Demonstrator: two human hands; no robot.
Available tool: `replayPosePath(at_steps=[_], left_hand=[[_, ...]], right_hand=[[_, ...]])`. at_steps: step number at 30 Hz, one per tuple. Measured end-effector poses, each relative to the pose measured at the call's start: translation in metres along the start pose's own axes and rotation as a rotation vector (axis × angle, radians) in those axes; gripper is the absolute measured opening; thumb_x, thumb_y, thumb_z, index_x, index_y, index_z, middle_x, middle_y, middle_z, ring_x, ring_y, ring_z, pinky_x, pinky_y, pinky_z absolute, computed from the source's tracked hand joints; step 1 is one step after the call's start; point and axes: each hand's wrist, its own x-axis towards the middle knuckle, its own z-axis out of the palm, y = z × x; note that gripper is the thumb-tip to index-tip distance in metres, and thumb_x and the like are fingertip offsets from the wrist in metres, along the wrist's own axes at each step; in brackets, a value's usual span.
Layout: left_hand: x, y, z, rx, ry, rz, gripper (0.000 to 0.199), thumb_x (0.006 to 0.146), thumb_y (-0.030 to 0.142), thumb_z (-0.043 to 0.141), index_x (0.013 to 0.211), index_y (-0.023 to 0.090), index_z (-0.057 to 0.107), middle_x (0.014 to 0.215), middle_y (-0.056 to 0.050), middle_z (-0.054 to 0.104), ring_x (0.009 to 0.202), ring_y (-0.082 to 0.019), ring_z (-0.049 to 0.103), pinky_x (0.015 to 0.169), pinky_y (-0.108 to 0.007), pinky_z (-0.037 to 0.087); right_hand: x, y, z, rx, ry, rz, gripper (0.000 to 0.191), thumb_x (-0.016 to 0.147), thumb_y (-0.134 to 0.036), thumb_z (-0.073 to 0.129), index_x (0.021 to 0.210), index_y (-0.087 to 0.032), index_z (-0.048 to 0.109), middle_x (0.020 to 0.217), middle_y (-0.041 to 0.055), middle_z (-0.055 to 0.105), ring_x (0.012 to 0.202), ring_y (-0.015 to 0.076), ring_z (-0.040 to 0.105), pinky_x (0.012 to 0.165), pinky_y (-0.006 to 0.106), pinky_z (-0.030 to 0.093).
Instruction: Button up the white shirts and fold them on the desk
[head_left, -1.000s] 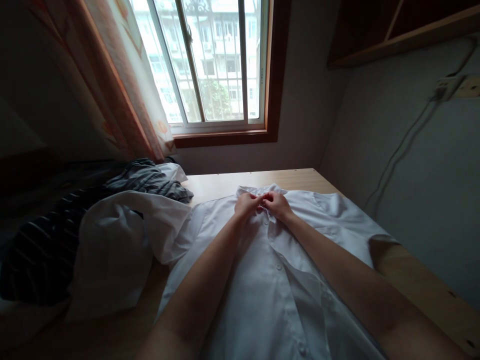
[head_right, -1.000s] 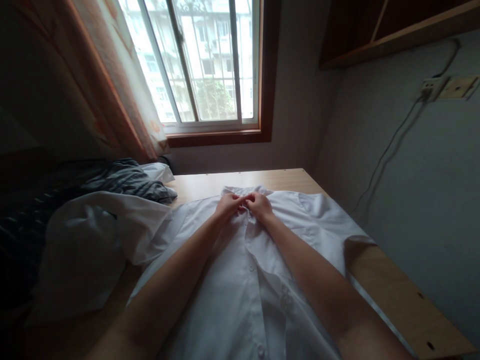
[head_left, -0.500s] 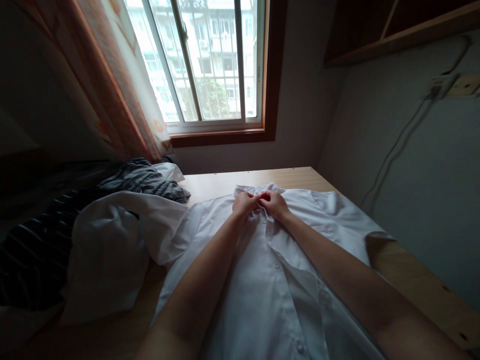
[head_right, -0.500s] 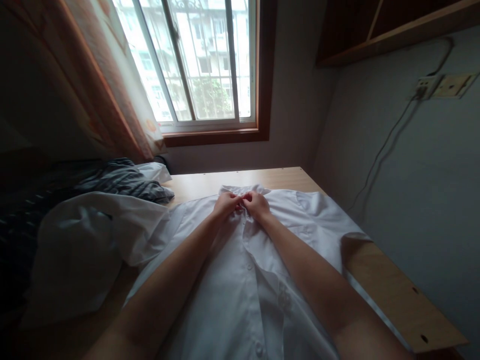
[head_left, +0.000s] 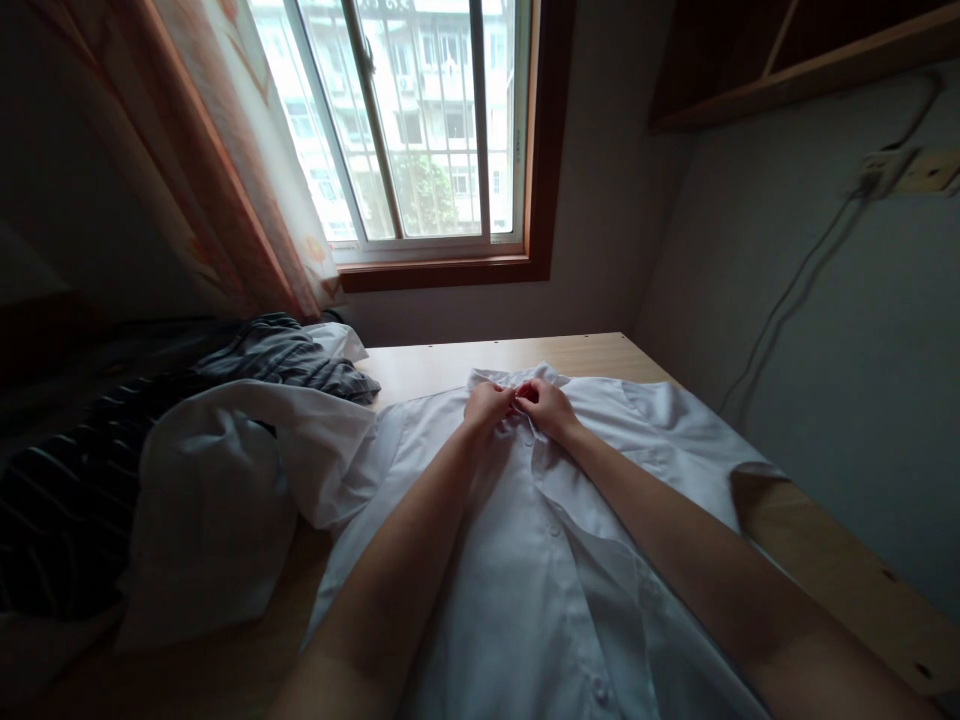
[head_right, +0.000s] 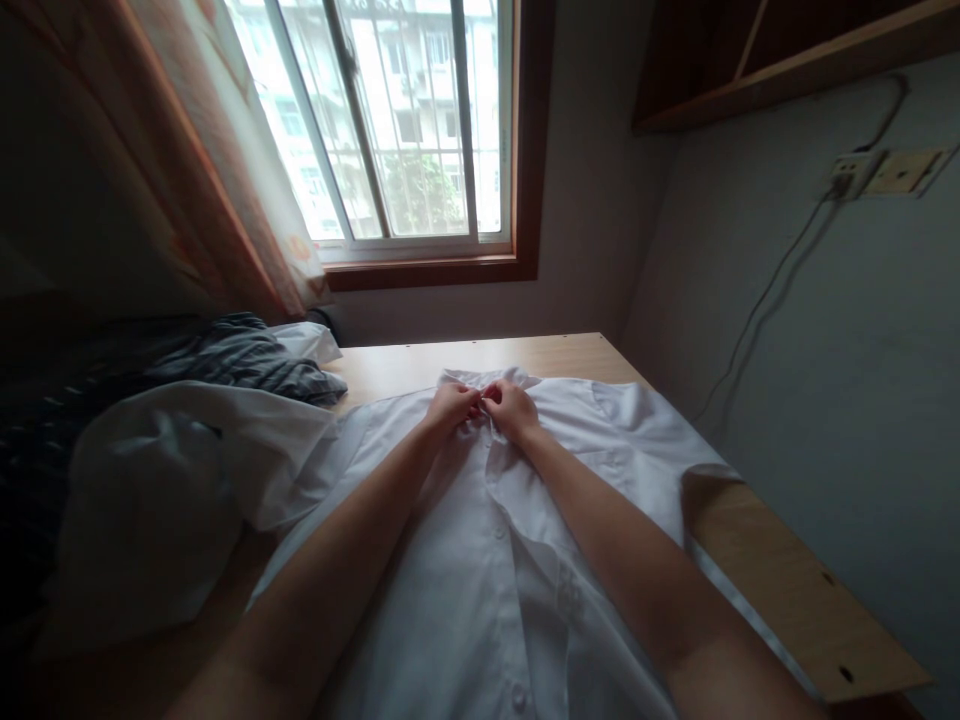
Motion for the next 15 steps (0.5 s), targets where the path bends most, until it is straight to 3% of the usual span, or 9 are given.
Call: replayPosePath(at_steps=[15], left_hand=[[-0.011, 0.01, -0.01, -0.167, -0.112, -0.042, 0.015, 0.073, 0.009, 0.053, 0.06, 0.013, 0.058, 0.053, -0.002, 0.057, 0.045, -0.009, 0.05, 0.043, -0.02, 0.033]], right_hand=[[-0.005, -0.003, -0.002, 0.04, 0.087, -0.057, 0.004, 0.078, -0.018, 0.067, 0.082, -0.017, 0.069, 0.08, 0.0041, 0.074, 0.074, 0.0173, 0.068, 0.07, 0.026, 0.049]])
